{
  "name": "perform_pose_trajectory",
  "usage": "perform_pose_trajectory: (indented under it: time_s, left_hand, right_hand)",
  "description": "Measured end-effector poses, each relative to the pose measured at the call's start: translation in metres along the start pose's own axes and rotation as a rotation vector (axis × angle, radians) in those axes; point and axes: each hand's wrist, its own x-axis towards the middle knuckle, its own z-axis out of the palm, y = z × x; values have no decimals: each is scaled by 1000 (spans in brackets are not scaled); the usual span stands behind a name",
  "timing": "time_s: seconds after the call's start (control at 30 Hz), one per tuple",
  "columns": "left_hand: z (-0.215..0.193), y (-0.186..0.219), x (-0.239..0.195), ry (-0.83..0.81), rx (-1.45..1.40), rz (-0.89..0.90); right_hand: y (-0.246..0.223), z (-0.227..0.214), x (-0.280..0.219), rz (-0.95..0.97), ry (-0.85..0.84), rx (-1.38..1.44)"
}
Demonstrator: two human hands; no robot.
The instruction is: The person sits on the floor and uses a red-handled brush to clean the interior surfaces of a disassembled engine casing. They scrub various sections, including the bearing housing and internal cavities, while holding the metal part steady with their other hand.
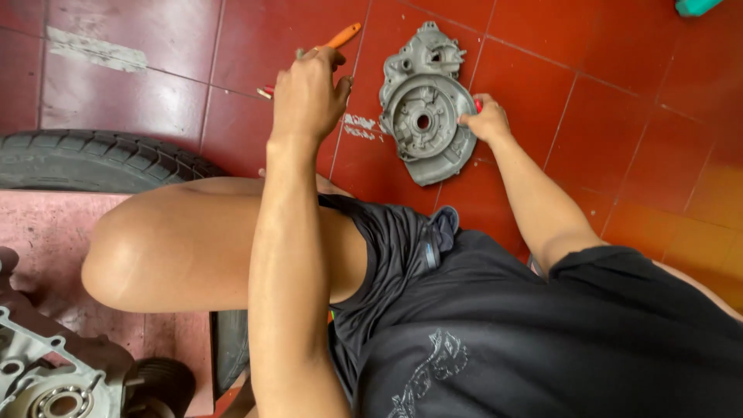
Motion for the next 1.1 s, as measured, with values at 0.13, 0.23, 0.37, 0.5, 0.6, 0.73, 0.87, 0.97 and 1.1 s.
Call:
perform_pose_trajectory:
  time_s: [0.13,0.23,0.37,0.5,0.6,0.73,0.87,0.97,1.1]
  left_hand:
    - [-17,-5,0,-53,-250,-141]
    - [-9,-22,-5,-82,-112,-225]
    - [-1,-30,-6,-173,-144,-368]
    - [30,-56,-8,-289,-45,-453]
    - [24,-56,-9,-311,-50,-467]
    - [23,-49,-7,-301,-53,-471]
    - [13,-35,-6,-266,-89,-410]
    - [0,-16,-6,-167,-122,-340]
    - [-35,13,-16,126,-116,-162]
  right_hand:
    - [14,18,11,99,28,247]
    - [25,21,7,87,-31,327]
    - [15,0,-8,145,-212,482]
    - [75,58,33,-41,-33,472]
    - [98,80,55,-45,113,406]
    - [46,47,20,-92,289,381]
    - [-36,-10,-37,-365,464,342]
    - [-84,-56,-66,-546,480,311]
    - [-132,-114,-81,-745,424,377]
